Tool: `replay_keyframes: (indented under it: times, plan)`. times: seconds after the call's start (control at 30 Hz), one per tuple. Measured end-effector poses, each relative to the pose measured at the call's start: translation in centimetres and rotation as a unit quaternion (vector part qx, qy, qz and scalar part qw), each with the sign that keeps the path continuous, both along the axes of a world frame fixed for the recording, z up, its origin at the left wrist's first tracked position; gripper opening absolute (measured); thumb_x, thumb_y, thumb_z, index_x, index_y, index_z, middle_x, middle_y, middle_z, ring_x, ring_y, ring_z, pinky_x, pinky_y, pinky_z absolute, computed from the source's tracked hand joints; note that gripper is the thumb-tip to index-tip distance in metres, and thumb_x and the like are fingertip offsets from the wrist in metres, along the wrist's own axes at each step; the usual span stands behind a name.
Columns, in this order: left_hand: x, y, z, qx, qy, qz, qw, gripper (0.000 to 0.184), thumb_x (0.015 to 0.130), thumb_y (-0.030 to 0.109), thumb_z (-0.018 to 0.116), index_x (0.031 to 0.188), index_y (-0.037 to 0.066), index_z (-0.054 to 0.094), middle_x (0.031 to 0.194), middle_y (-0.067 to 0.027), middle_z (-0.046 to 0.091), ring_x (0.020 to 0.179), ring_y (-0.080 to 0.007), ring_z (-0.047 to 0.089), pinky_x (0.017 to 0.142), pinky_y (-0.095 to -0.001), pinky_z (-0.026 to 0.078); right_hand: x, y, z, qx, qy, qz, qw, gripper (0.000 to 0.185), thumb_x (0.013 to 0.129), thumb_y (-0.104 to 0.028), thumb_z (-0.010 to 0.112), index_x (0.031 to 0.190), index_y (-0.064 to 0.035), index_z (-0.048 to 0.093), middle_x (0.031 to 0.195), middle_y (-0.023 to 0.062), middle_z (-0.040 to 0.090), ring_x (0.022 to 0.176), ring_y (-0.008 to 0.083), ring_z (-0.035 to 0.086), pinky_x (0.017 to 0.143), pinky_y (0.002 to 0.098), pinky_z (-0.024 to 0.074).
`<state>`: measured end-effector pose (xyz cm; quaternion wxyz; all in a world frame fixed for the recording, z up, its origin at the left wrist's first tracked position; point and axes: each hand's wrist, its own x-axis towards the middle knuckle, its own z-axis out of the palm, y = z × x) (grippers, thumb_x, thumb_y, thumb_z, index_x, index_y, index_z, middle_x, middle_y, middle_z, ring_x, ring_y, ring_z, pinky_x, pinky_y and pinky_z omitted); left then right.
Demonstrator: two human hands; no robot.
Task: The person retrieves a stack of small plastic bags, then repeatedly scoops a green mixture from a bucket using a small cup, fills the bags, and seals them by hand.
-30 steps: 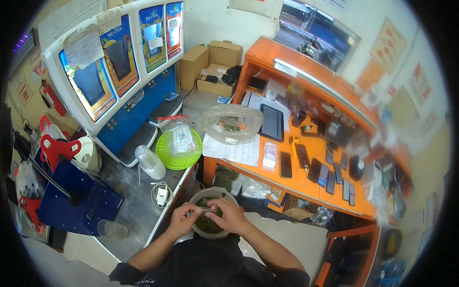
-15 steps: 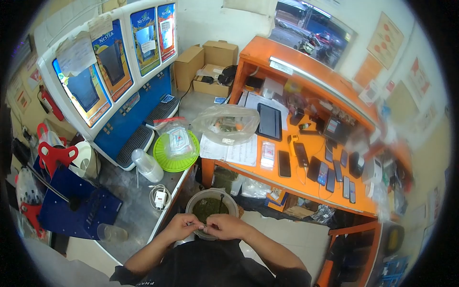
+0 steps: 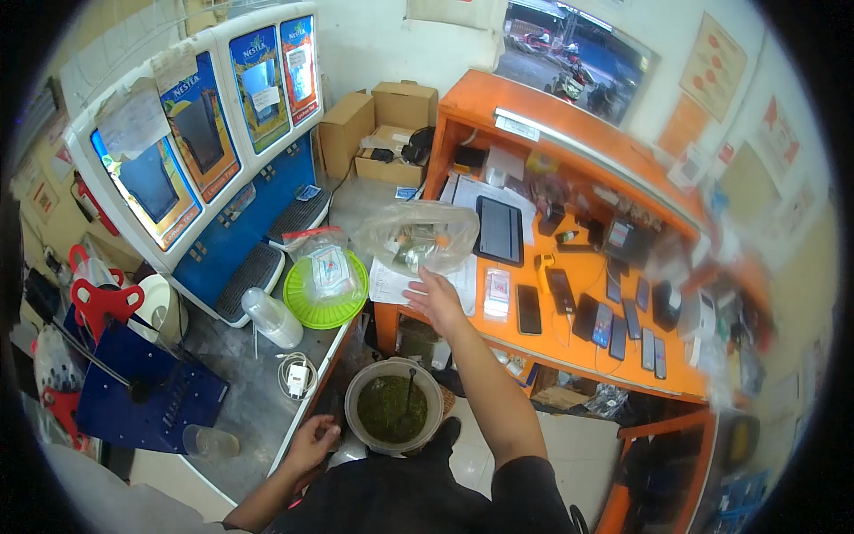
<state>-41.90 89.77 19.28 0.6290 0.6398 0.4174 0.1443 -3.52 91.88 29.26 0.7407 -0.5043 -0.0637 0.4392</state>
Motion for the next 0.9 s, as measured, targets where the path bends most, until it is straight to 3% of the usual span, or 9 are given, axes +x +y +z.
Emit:
replay_keyframes:
  times: [0.1,0.17,0.23,0.33,0.4,0.5,0.63,0.73,0.9]
  plan:
    - [-4.5,-1.4,-3.9,0.022,0.169,-0.082,0.982,0.056,0.092,0.045,0.070,0.120,-0.002,0.064,0.108,-0.0203,0.071,0.101,-0.0273,0.069,0.090,-0.0368,0.053,3.5,0.9,-3.5,-0.156,-0.150,-0.012,0.976,0.032,0.097,-0.029,0.065,0.113,-0.0014,0.063,0.086,0.0077,0.070,0.076,0.0164,0.067,0.067,0.0267,0.0523]
    - [-7.5,-2.8,-6.2,-0.040,0.264,-0.098,0.959,0.060,0.091,0.051,0.069,0.123,0.000,0.066,0.110,-0.0211,0.072,0.105,-0.0317,0.068,0.095,-0.0392,0.051,4.5,-1.7,-8.0,-0.196,-0.337,0.176,0.904,0.033,0.098,-0.031,0.062,0.102,0.0006,0.069,0.083,0.0095,0.071,0.074,0.0195,0.070,0.067,0.0308,0.0553]
    - [-16.0,-5.9,-24.1,-0.048,0.208,-0.099,0.972,0.060,0.091,0.050,0.069,0.132,0.007,0.063,0.114,-0.0182,0.071,0.106,-0.0321,0.068,0.096,-0.0398,0.051,4.6,-4.5,-10.8,-0.242,-0.405,0.187,0.862,0.038,0.097,-0.035,0.063,0.095,0.0026,0.070,0.082,0.0112,0.072,0.070,0.0192,0.070,0.063,0.0314,0.0550]
    - [-15.5,-5.6,-19.7,-0.079,0.265,-0.081,0.958,0.060,0.091,0.049,0.069,0.133,0.007,0.063,0.115,-0.0181,0.071,0.107,-0.0322,0.068,0.096,-0.0399,0.051,6.8,-8.2,-16.0,-0.335,-0.421,0.123,0.834,0.038,0.097,-0.033,0.062,0.095,0.0040,0.070,0.081,0.0133,0.072,0.071,0.0225,0.071,0.065,0.0362,0.0553]
    - [-15.2,-5.2,-19.0,-0.081,0.263,-0.073,0.958,0.060,0.091,0.049,0.069,0.133,0.008,0.063,0.115,-0.0181,0.071,0.107,-0.0323,0.068,0.096,-0.0399,0.051,7.7,-10.3,-16.2,-0.458,-0.586,-0.036,0.668,0.030,0.096,-0.029,0.061,0.100,-0.0012,0.072,0.090,0.0153,0.070,0.083,0.0307,0.069,0.073,0.0443,0.0547]
    - [-14.2,-4.6,-18.6,-0.080,0.262,-0.078,0.959,0.060,0.091,0.049,0.069,0.134,0.008,0.062,0.115,-0.0181,0.071,0.107,-0.0324,0.068,0.096,-0.0399,0.051,8.7,-12.3,-16.4,-0.530,-0.621,-0.116,0.565,0.024,0.094,-0.028,0.061,0.104,-0.0093,0.073,0.100,0.0153,0.066,0.099,0.0365,0.062,0.084,0.0483,0.0513]
    - [-13.3,-4.0,-17.8,-0.074,0.260,-0.076,0.960,0.060,0.091,0.049,0.069,0.134,0.009,0.062,0.116,-0.0180,0.071,0.107,-0.0325,0.068,0.096,-0.0399,0.051,9.7,-12.3,-15.1,-0.517,-0.595,-0.076,0.611,0.025,0.093,-0.033,0.063,0.110,-0.0174,0.072,0.116,0.0099,0.061,0.111,0.0353,0.054,0.094,0.0505,0.0448]
    - [-13.0,-4.0,-17.6,-0.072,0.261,-0.075,0.960,0.060,0.090,0.049,0.070,0.135,0.009,0.061,0.116,-0.0180,0.071,0.107,-0.0326,0.068,0.096,-0.0400,0.051,10.8,-11.3,-16.1,-0.531,-0.608,-0.109,0.580,0.024,0.093,-0.031,0.064,0.112,-0.0189,0.070,0.120,0.0101,0.059,0.113,0.0352,0.052,0.095,0.0517,0.0425]
    - [-13.2,-4.1,-17.4,-0.069,0.264,-0.075,0.959,0.061,0.090,0.049,0.070,0.136,0.010,0.061,0.117,-0.0179,0.070,0.108,-0.0328,0.068,0.096,-0.0400,0.051,12.0,-10.5,-16.4,-0.578,-0.542,-0.104,0.601,0.021,0.090,-0.032,0.069,0.101,-0.0151,0.073,0.122,0.0095,0.058,0.116,0.0342,0.051,0.094,0.0500,0.0437]
